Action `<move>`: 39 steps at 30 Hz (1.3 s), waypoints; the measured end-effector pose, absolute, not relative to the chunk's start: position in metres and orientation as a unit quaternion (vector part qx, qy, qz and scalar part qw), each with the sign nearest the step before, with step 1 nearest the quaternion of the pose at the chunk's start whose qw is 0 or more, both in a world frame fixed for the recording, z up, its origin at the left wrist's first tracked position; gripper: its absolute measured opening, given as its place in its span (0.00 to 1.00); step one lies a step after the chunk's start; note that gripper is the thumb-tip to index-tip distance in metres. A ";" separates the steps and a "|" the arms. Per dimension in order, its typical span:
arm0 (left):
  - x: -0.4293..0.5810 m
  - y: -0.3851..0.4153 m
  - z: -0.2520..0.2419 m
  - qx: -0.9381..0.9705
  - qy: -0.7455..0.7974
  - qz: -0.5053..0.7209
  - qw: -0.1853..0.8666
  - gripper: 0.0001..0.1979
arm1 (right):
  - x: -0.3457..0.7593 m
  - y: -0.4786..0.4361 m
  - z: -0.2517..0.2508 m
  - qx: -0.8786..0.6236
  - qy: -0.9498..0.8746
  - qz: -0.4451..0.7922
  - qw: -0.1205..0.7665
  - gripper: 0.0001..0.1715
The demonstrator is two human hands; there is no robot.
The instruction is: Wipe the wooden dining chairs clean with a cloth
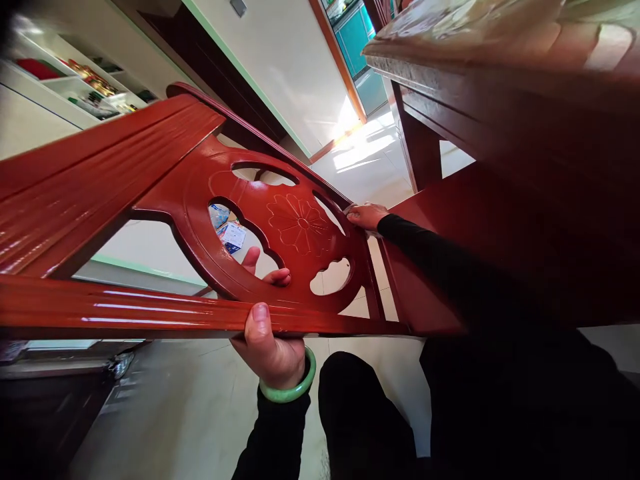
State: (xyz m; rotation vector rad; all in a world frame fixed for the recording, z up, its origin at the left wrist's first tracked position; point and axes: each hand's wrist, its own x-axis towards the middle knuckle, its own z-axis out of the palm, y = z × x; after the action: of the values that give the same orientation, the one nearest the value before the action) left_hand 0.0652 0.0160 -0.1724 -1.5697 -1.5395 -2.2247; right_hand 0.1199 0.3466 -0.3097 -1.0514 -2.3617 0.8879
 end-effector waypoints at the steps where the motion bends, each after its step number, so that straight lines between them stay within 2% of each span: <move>1: 0.065 0.016 -0.173 -0.503 -0.493 -0.710 0.008 0.24 | 0.121 0.343 -0.309 -0.373 -0.845 0.330 0.195 0.31; 7: 0.065 0.015 -0.172 -0.504 -0.504 -0.702 0.011 0.22 | 0.142 0.327 -0.306 -0.346 -0.850 0.367 0.150 0.33; 15: 0.066 0.017 -0.169 -0.511 -0.495 -0.703 0.013 0.22 | 0.121 0.341 -0.285 -0.420 -0.850 0.284 0.146 0.31; 22: 0.065 0.016 -0.172 -0.508 -0.487 -0.711 0.006 0.23 | 0.141 0.335 -0.294 -0.359 -0.870 0.321 0.104 0.32; 30: 0.066 0.016 -0.170 -0.509 -0.494 -0.705 0.007 0.22 | 0.103 0.350 -0.267 -0.381 -0.894 0.228 0.058 0.26; 34: 0.064 0.016 -0.172 -0.507 -0.485 -0.713 0.002 0.23 | 0.113 0.348 -0.275 -0.387 -0.893 0.220 0.068 0.33; 39: 0.060 0.014 -0.177 -0.520 -0.497 -0.695 -0.002 0.19 | 0.142 0.341 -0.291 -0.408 -0.879 0.225 0.103 0.38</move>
State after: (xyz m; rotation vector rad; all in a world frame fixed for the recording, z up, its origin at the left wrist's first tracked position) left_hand 0.0603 0.0136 -0.1771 -1.6344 -1.5639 -2.1844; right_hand 0.1425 0.3411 -0.2909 -1.2039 -2.5933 0.6628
